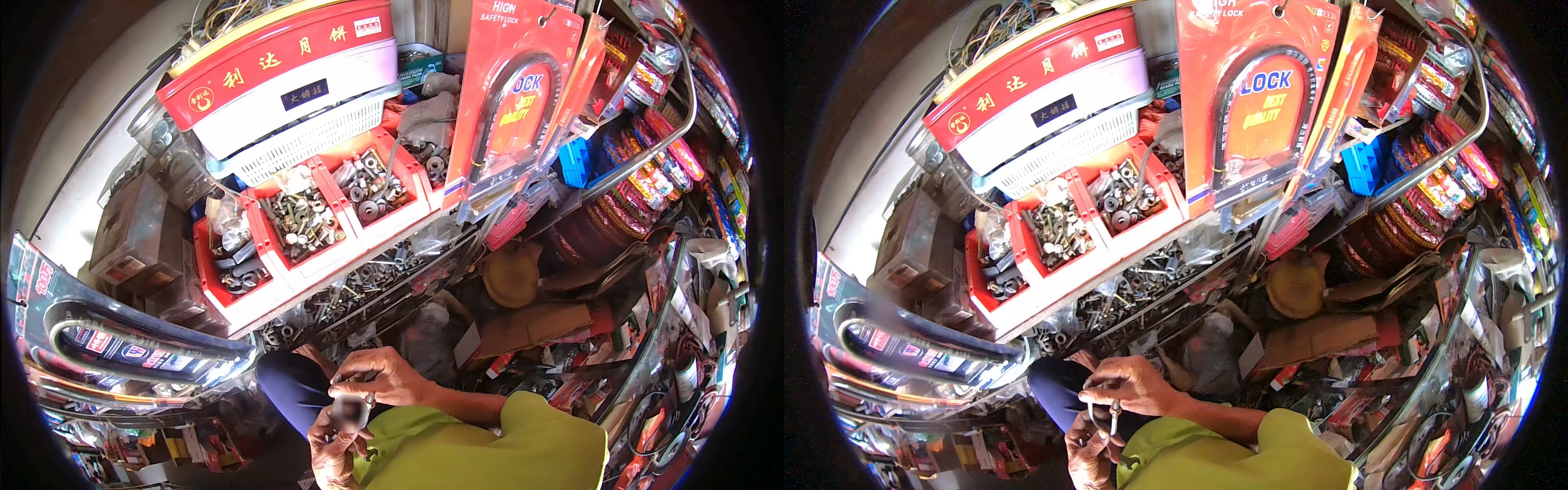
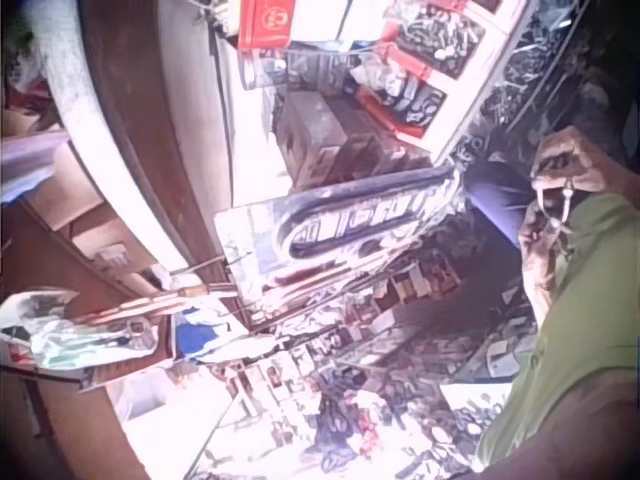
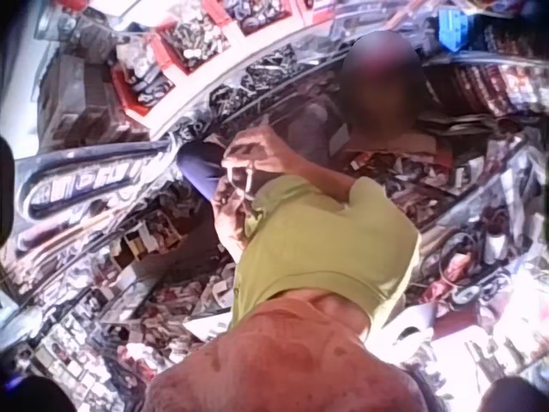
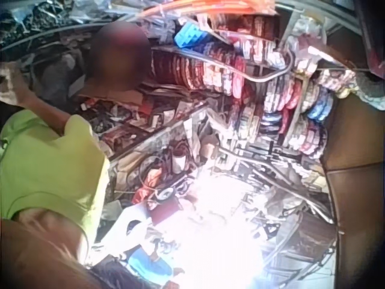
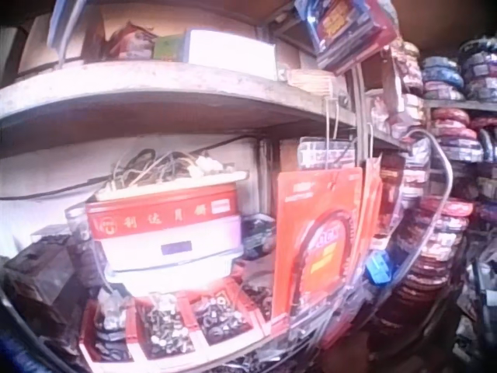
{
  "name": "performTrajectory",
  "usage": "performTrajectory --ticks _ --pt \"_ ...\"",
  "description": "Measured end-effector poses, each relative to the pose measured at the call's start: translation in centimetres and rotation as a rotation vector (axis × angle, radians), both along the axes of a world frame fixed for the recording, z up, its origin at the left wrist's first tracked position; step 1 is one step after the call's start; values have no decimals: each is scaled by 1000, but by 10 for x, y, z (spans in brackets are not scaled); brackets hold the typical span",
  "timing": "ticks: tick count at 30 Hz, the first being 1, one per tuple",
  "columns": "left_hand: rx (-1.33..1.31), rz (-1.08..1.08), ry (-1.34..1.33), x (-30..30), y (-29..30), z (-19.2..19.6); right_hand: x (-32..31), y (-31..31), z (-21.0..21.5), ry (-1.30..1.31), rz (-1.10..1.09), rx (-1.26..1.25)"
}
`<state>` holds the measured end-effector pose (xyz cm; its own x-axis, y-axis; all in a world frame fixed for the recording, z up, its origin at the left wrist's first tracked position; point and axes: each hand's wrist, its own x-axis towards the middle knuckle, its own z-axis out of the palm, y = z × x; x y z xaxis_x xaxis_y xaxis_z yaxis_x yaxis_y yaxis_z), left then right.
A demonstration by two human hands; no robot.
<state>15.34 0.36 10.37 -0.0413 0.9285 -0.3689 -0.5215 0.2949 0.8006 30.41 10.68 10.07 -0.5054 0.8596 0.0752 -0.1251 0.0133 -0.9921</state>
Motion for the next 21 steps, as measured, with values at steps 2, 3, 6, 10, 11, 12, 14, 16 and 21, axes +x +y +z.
performTrajectory --ticks 2,3,6,10,11,12,14,16,21 --pt "-24 -30 -30 -2 -3 -6 1 2 2 -28 63 -46" --pt "-34 -40 -37 -4 -5 -6 -3 1 -3 3 99 -134" --pt "-77 -83 -72 -9 -7 0 -13 -5 -6 291 134 -217" --pt "-73 -132 -131 -8 -7 10 -10 -9 -12 173 184 -263" --pt "-79 -111 -128 -8 -11 9 -14 -12 -11 185 88 -237" --pt "-75 -107 -126 -8 -11 9 -11 -11 -6 144 80 -356" --pt "-18 -123 -222 -21 -13 -6 -16 -16 -11 150 26 -398" --pt "42 -94 -209 -19 -15 -7 -23 -23 -12 370 17 -468" --pt "42 -70 -217 -15 -19 4 -12 -26 11 342 103 -482"
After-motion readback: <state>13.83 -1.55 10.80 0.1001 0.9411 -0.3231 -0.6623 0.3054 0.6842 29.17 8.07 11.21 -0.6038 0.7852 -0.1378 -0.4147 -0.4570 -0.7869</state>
